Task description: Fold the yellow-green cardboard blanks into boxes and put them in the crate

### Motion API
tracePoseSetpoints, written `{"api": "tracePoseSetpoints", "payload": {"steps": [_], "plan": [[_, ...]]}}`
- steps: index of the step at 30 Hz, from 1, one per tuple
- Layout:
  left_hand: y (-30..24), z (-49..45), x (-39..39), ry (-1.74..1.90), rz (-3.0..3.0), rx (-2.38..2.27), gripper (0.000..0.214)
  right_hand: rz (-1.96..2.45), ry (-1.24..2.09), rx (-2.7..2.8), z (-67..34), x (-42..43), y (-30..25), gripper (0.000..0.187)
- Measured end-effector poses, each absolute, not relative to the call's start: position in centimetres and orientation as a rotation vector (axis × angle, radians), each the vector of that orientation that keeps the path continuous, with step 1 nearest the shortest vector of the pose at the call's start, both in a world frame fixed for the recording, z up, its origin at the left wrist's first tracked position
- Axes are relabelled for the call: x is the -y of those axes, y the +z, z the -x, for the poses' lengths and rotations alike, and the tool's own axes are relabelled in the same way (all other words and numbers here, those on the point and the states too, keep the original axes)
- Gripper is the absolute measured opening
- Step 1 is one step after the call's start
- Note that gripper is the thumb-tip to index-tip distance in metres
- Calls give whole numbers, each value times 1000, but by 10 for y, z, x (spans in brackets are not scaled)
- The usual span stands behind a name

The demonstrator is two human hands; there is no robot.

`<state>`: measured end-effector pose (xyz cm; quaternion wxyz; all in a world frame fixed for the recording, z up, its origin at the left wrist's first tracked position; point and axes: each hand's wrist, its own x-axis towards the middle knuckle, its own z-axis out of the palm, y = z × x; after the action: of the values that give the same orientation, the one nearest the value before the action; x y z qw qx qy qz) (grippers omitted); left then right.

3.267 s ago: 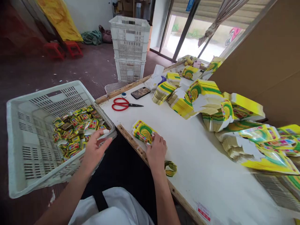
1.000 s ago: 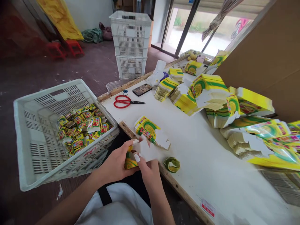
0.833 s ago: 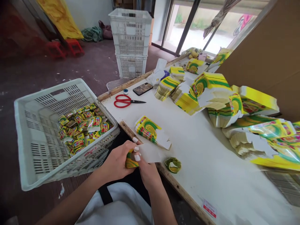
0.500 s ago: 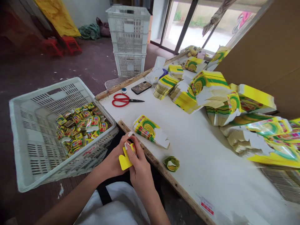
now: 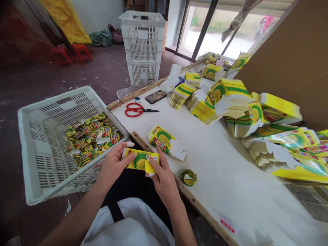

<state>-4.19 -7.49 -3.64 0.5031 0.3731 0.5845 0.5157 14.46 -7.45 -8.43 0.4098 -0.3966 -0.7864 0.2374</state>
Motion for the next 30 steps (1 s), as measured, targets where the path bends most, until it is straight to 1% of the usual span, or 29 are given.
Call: {"api": "tracePoseSetpoints", "payload": {"steps": [5, 10, 16, 20, 22, 23, 27, 28, 30], "plan": [[-34, 38, 72, 1264, -846, -1394, 37, 989, 660, 1925, -147, 72, -77, 44], [-40, 34, 72, 1314, -832, -1415, 30, 1004, 635, 1883, -143, 71, -76, 38], [-43, 36, 70, 1289, -780, -1414, 32, 973, 774, 1983, -152, 68, -69, 30], [-43, 34, 69, 1264, -776, -1376, 35, 983, 906, 1873, -150, 70, -70, 27], [-42, 31, 69, 1245, -797, -1378, 35, 1014, 933, 1767, -145, 71, -75, 29], [-42, 29, 70, 1241, -812, -1391, 34, 1036, 934, 1725, -141, 72, -78, 34], [-41, 36, 72, 1235, -888, -1476, 34, 1087, 948, 1637, -130, 71, -89, 59], [-39, 43, 72, 1260, -921, -1532, 34, 1092, 938, 1623, -130, 68, -90, 62], [-36, 64, 70, 1374, -1016, -1701, 31, 1137, 853, 1594, -135, 57, -91, 62]]}}
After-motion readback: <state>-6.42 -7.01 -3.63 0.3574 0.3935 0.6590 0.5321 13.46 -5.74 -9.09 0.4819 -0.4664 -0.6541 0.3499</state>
